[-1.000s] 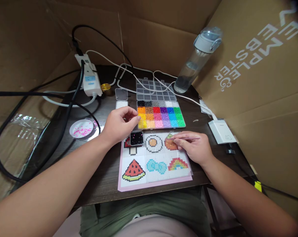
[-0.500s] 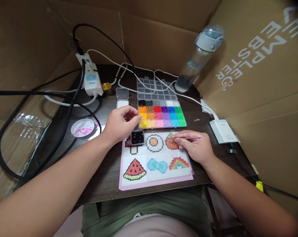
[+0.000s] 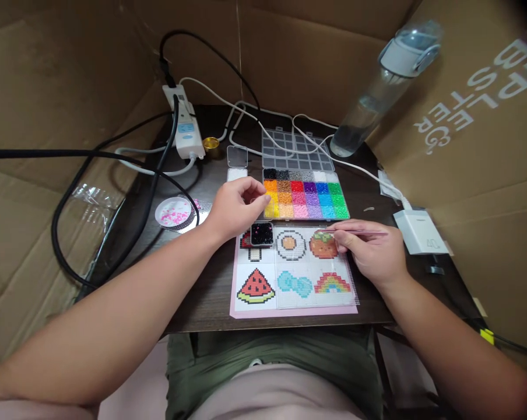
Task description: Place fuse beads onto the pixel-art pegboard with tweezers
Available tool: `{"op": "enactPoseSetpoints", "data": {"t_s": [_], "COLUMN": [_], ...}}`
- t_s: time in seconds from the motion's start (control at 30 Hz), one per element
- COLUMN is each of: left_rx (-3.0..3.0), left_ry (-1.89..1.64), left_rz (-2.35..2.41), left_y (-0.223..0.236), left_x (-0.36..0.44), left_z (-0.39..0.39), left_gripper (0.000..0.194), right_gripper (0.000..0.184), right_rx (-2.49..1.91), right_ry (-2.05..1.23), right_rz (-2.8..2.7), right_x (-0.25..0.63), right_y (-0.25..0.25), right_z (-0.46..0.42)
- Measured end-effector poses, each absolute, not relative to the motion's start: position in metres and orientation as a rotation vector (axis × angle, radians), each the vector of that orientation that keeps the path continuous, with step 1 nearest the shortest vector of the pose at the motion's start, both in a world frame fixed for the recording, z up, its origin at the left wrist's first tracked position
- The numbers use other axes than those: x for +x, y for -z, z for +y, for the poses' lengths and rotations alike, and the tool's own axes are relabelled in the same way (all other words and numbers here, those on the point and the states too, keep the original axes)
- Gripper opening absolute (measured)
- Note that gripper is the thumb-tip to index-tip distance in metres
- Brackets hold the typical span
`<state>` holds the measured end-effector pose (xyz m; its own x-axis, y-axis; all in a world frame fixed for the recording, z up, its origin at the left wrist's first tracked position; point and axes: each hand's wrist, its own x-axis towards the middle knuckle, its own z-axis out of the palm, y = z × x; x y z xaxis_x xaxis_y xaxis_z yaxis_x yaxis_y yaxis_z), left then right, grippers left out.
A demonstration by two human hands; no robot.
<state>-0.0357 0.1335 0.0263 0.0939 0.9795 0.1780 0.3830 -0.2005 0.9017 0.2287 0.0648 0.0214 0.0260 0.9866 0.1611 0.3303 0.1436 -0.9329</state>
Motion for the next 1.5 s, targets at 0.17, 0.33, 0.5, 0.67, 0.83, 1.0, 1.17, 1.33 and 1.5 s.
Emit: {"op": "enactPoseSetpoints", "data": {"t_s": [0.17, 0.33, 0.5, 0.67, 0.83, 1.0, 1.17, 1.33, 1.5], "left_rx": [1.682, 1.657, 1.638, 1.676, 1.678, 1.683, 1.687, 1.684, 1.69], "left_ry": [-1.084, -1.074, -1.084, -1.068, -1.081, -1.076, -1.074, -1.075, -1.077], "left_rz": [1.342, 1.342, 1.328, 1.338, 1.332, 1.329, 1.332, 1.337, 1.34], "left_y": [-0.023, -0.023, -0.025, -0.024, -0.023, -0.022, -0.022, -0.023, -0.024], "left_x": [-0.037, -0.038, -0.037, -0.037, -0.037, -0.037, -0.038, -0.037, -0.036], "left_z": [0.135, 0.133, 0.132, 0.132, 0.131, 0.132, 0.132, 0.132, 0.131], "left_gripper": [0.014, 0.015, 0.014, 0.011, 0.011, 0.011, 0.011, 0.011, 0.011], "right_gripper": [0.006, 0.011, 0.008, 0.006, 0.008, 0.012, 0.009, 0.008, 0.009], "right_rx": [-1.231, -1.207, -1.263, -1.306, -1.307, -1.321, -1.317, -1.317, -1.321], "right_ry": [-0.816, -1.056, -1.108, -1.163, -1.186, -1.213, -1.185, -1.193, -1.197], "right_rz": [-1.528, -1.527, -1.594, -1.561, -1.552, -1.559, -1.593, -1.597, -1.604], "right_x": [0.205, 0.166, 0.15, 0.154, 0.156, 0.156, 0.156, 0.156, 0.156], "right_y": [-0.054, -0.064, -0.052, -0.046, -0.043, -0.039, -0.039, -0.039, -0.038], "right_z": [0.083, 0.092, 0.085, 0.083, 0.083, 0.081, 0.081, 0.082, 0.082]}}
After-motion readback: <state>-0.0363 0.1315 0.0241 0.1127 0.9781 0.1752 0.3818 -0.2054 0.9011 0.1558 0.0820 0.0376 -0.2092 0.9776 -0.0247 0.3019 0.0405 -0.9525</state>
